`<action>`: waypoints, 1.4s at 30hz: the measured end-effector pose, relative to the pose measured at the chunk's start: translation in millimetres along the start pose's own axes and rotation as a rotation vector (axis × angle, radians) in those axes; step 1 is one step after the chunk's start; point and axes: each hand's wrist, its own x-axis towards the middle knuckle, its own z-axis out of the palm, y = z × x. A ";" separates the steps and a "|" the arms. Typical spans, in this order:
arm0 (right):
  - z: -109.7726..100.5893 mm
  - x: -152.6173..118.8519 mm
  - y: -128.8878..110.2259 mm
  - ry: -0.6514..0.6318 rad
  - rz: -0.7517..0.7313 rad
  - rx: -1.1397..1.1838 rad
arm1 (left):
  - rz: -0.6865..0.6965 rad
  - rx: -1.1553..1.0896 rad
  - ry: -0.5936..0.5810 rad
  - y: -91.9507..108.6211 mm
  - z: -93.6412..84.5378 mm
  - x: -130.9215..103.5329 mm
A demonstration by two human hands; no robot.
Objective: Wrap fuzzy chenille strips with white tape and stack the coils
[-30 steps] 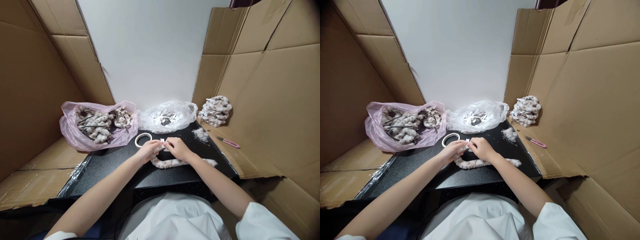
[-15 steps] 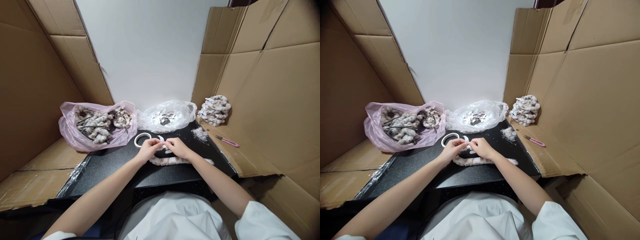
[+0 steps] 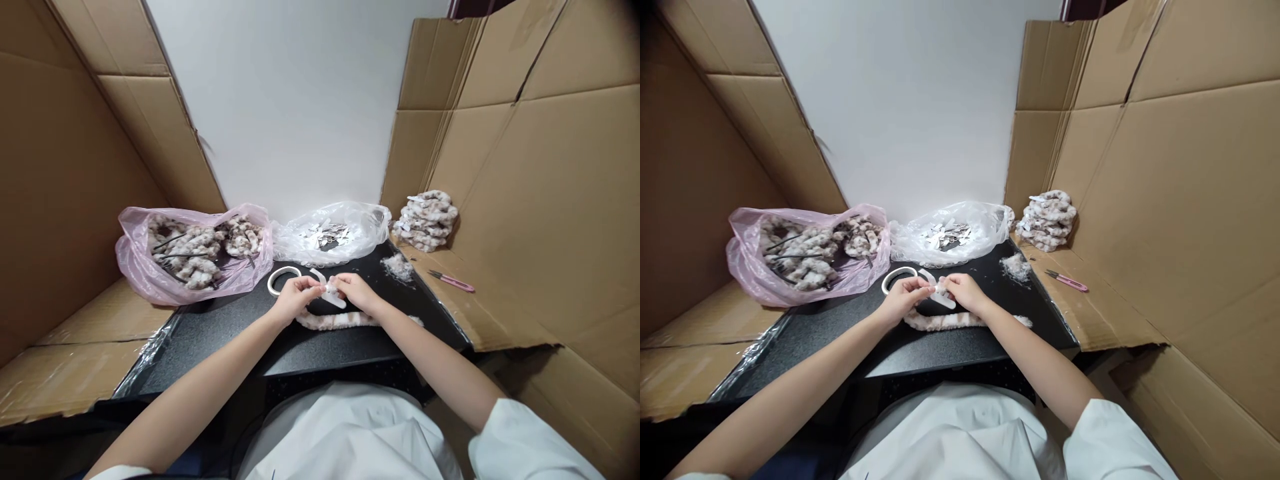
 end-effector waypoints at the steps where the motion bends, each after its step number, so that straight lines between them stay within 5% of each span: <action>1: -1.4 -0.9 -1.2 0.074 -0.078 -0.029 | -0.026 -0.045 0.015 -0.9 -0.3 1.4; 4: -4.2 -4.6 -5.1 0.161 -0.394 -0.240 | -0.113 -0.162 0.039 -3.1 -2.1 5.8; 7: -2.4 -6.1 -4.5 0.024 -0.540 -0.447 | -0.191 -0.204 0.015 -4.1 -3.6 8.1; 14: 6.0 -2.4 7.1 0.077 -0.541 -0.538 | -0.243 -0.224 0.025 -4.6 -2.1 8.5; 42: 5.6 -4.5 3.0 0.123 -0.563 -0.276 | -0.254 -0.334 0.008 -0.6 4.0 4.8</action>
